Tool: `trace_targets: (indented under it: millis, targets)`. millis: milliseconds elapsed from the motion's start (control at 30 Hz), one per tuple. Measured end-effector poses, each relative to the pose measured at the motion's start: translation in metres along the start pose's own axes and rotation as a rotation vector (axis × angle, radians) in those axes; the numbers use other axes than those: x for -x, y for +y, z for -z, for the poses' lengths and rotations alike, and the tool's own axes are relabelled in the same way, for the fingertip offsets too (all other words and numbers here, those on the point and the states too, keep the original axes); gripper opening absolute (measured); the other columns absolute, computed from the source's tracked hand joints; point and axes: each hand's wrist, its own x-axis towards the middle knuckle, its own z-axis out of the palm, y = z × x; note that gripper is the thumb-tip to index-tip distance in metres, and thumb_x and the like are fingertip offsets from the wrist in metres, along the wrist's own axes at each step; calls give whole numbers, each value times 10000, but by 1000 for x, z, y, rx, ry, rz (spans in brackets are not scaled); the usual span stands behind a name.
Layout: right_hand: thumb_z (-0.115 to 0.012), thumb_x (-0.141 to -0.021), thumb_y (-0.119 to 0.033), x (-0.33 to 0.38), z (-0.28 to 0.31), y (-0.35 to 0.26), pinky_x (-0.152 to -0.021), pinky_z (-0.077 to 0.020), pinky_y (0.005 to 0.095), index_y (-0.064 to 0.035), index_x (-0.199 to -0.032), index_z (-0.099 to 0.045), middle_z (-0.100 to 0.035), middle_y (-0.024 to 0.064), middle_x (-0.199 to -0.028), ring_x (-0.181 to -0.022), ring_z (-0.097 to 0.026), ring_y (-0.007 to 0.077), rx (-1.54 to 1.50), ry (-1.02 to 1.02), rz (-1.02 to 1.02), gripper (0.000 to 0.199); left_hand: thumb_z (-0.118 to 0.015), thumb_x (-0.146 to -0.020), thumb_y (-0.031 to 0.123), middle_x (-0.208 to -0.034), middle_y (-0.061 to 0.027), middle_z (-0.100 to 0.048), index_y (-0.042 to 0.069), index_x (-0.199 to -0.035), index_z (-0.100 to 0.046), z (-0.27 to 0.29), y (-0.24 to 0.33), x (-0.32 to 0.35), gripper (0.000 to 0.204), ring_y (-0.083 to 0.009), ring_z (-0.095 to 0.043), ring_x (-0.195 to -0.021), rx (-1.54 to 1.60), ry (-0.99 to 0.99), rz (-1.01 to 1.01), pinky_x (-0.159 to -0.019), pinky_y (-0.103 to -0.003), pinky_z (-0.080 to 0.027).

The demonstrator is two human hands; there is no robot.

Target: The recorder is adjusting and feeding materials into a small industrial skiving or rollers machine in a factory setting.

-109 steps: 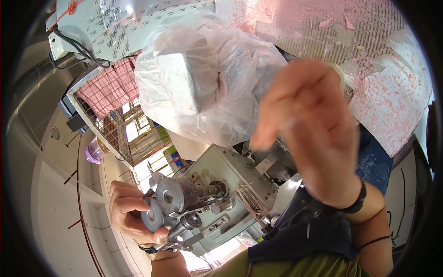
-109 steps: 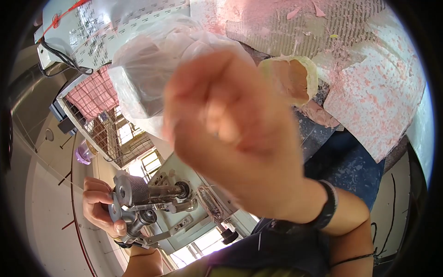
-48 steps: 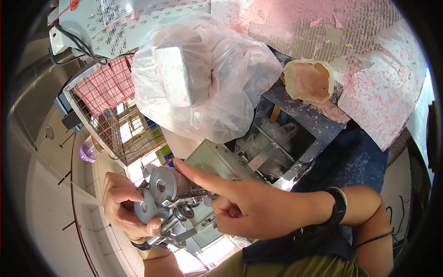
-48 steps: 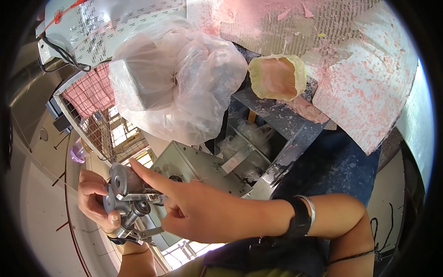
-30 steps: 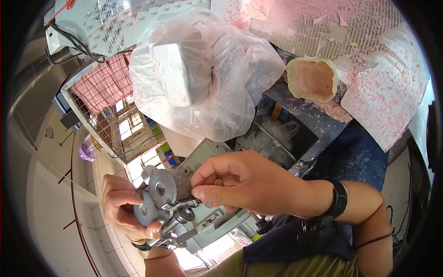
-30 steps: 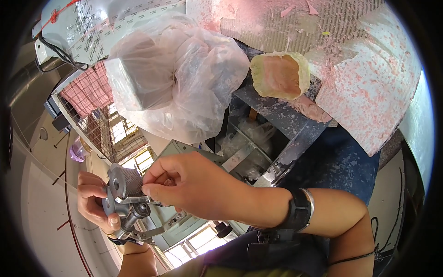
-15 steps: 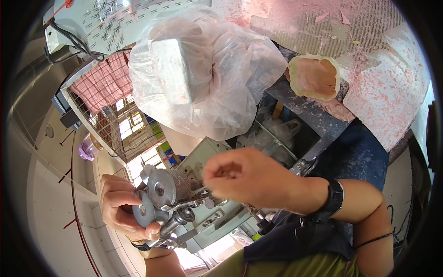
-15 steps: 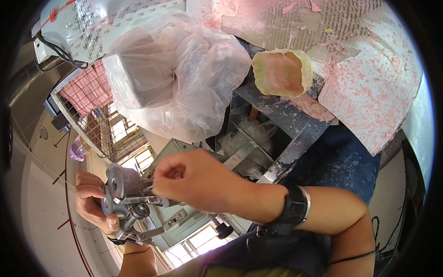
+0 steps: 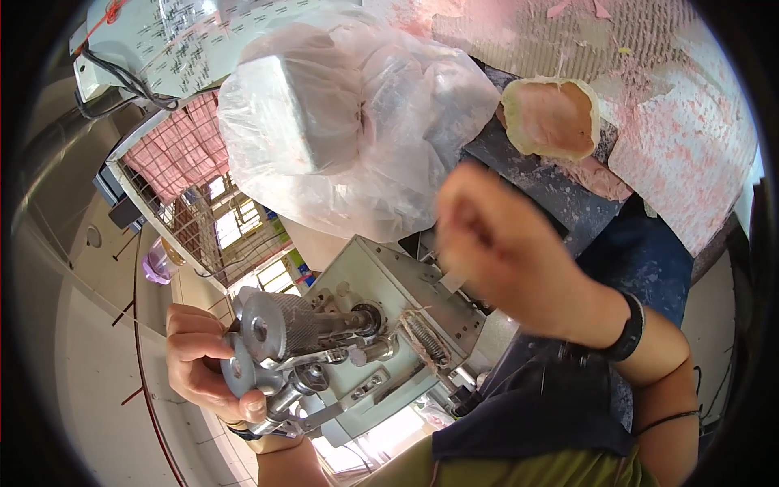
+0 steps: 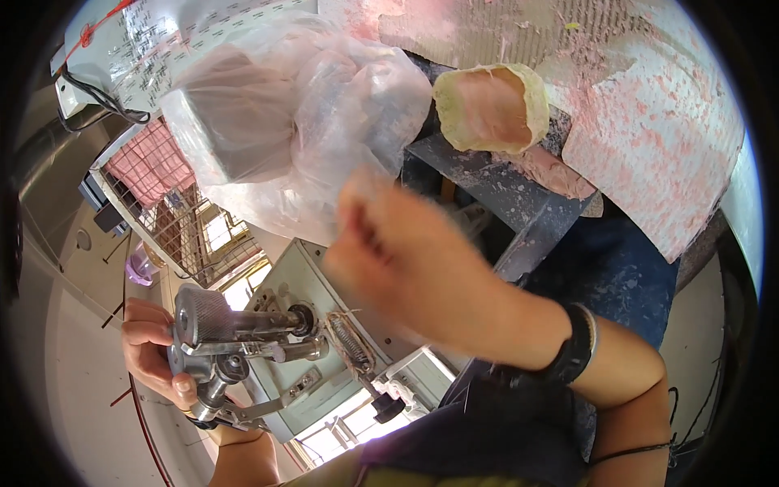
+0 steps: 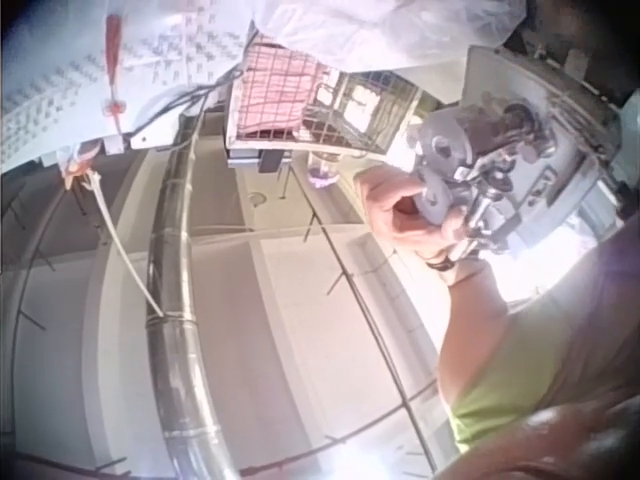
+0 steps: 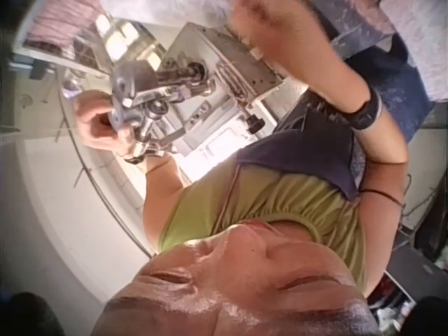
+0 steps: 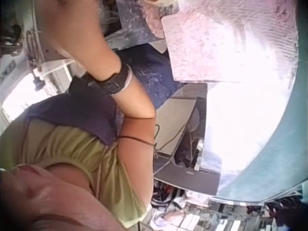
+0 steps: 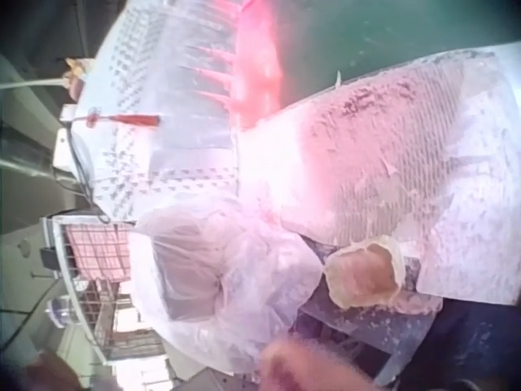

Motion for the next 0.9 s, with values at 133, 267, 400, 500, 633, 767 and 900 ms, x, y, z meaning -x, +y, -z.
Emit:
trace_targets:
  millis: [133, 267, 400, 500, 633, 767, 900]
  targets:
    - [-592, -965, 17, -1, 6, 14, -642, -418, 226, -71, -1022, -575, -513, -2, -866, -753, -501, 42, 109, 221, 91, 106, -773, -738, 752, -772, -19, -417, 80, -819, -526, -1, -1, 0, 721, -179, -408, -731, -3, 15, -9, -649, -324, -327]
    - [-652, -943, -5, 8, -31, 22, -656, -514, 289, -44, -998, -672, -609, 56, -925, -778, -633, 134, 51, -149, 133, 70, -764, -747, 750, -769, -12, -410, 89, -818, -518, -1, -1, 0, 708, -176, -405, -735, -2, 3, -25, -638, -316, -322]
    - [-710, -927, -66, 5, -50, 25, -672, -540, 354, -25, -1039, -679, -622, 90, -924, -780, -663, 238, 39, -207, 207, 123, -769, -737, 753, -763, -4, -402, 101, -819, -522, 0, -4, 2, 702, -174, -403, -737, -2, 34, -30, -631, -311, -324]
    - [-733, -906, -84, 2, -54, 25, -667, -525, 381, -38, -1015, -666, -607, 98, -906, -772, -643, 284, 47, -179, 245, 135, -789, -706, 755, -761, -2, -401, 112, -816, -529, 3, -10, 0, 702, -169, -402, -736, 24, 7, -62, -627, -308, -332]
    - [-737, -873, -55, 3, -59, 26, -654, -503, 406, -41, -947, -623, -593, 99, -873, -765, -621, 320, 114, -135, 325, 137, -827, -651, 751, -757, 1, -410, 127, -807, -538, 10, -17, -2, 705, -164, -406, -733, 38, -30, -98, -621, -306, -346]
    - [-736, -832, -21, -4, -63, 29, -653, -500, 396, -39, -911, -597, -593, 93, -842, -733, -608, 311, 98, -130, 329, 161, -855, -601, 746, -748, 11, -420, 133, -807, -551, 15, -22, 0, 714, -168, -410, -727, 41, -45, -122, -606, -308, -350]
    - [-715, -837, -28, -16, -52, 27, -656, -499, 327, -40, -895, -594, -634, 52, -850, -687, -594, 189, 32, -216, 67, 134, -889, -559, 735, -744, 14, -438, 135, -817, -563, 24, -29, -4, 729, -166, -409, -717, 62, -145, -173, -592, -309, -347]
